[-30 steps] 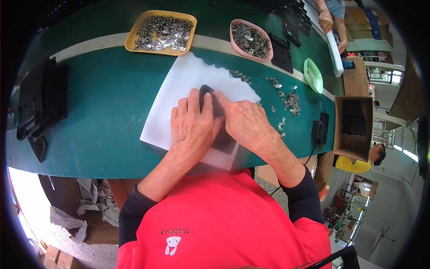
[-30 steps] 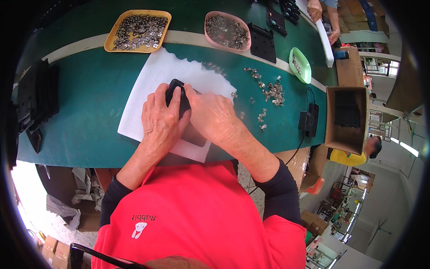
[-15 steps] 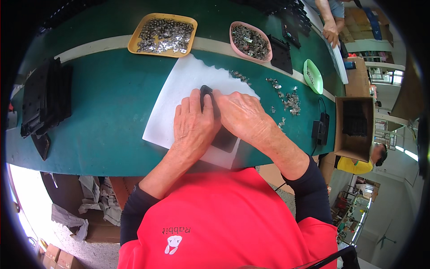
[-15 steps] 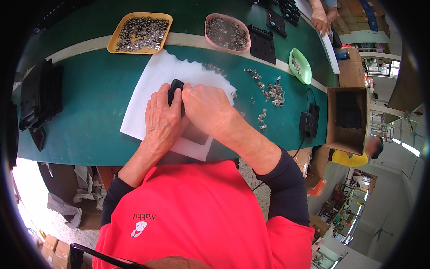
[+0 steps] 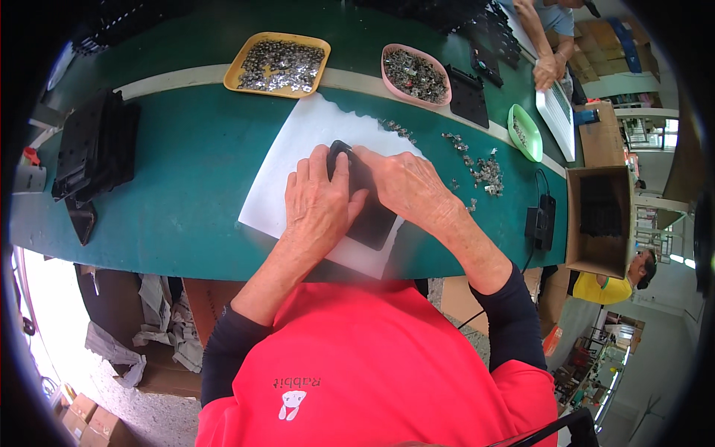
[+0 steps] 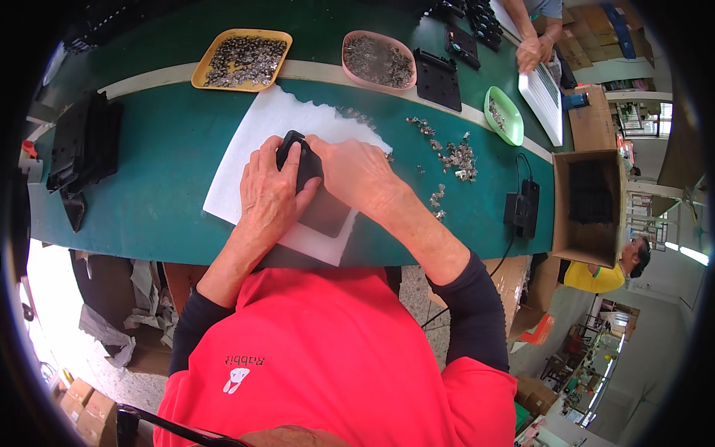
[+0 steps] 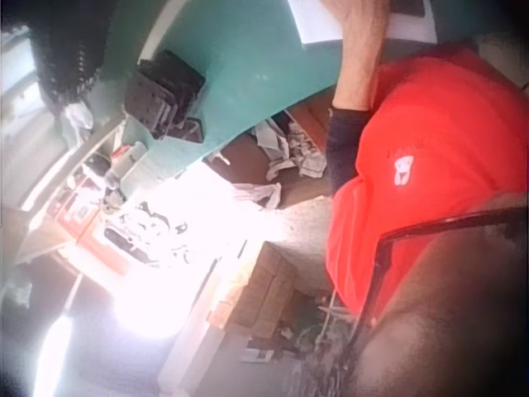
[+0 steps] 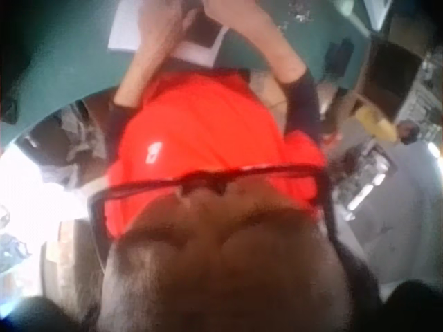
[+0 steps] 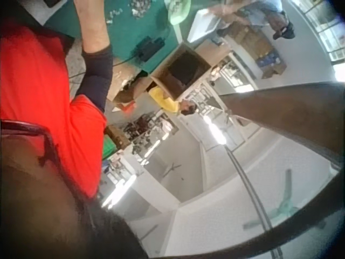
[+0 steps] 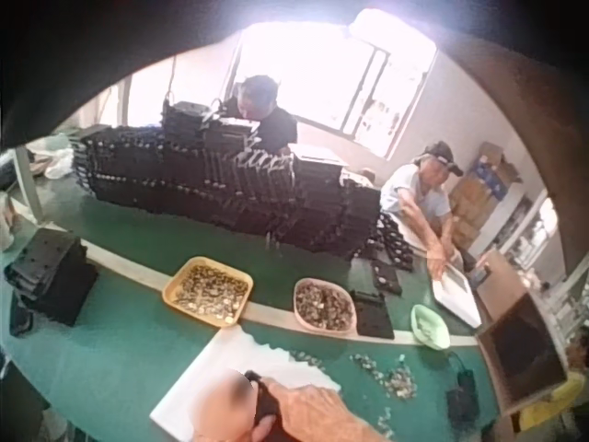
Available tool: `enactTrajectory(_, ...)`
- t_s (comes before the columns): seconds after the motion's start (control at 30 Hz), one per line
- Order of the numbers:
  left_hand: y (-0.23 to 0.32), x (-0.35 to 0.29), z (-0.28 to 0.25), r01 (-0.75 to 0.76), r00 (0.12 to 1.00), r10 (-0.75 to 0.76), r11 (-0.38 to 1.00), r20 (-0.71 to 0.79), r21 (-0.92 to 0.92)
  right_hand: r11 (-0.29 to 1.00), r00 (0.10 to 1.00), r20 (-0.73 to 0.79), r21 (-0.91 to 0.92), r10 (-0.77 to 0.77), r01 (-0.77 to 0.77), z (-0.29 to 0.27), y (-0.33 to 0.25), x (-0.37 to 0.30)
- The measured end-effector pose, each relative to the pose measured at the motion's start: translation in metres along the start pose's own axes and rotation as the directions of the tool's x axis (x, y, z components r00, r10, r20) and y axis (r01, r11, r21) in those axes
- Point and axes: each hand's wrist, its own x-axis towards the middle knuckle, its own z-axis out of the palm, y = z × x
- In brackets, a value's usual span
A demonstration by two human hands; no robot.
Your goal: The person uses a small screwdriver to remove screws from a black rectangular electronic device placed on a white foam pad. They place the removed screws into a pink bowl and set the device aside. The person then picks up another device and repeats the process of unscrewing and organizing the components.
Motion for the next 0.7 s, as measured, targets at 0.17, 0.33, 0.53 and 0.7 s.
enactTrajectory(0.17,0.001,0.0,-0.002,0.009,1.0,-0.009,1.0,0.011,0.003,0.999,0.996,-0.071,0.008,-0.048,0.049,0.015,0.007,0.001)
enactTrajectory(0.33,0.001,0.001,-0.001,0.015,1.0,-0.015,1.0,0.017,0.008,0.997,0.992,-0.101,-0.042,-0.075,0.071,0.02,0.006,0.001)
enactTrajectory(0.53,0.0,0.002,-0.001,0.012,1.0,-0.012,1.0,0.015,0.001,0.997,0.989,-0.136,-0.064,-0.051,0.042,0.026,-0.001,-0.002)
enactTrajectory(0.7,-0.002,0.002,0.0,0.005,1.0,-0.004,1.0,0.015,-0.015,0.996,0.989,-0.144,-0.082,-0.039,0.027,0.026,-0.008,-0.002)
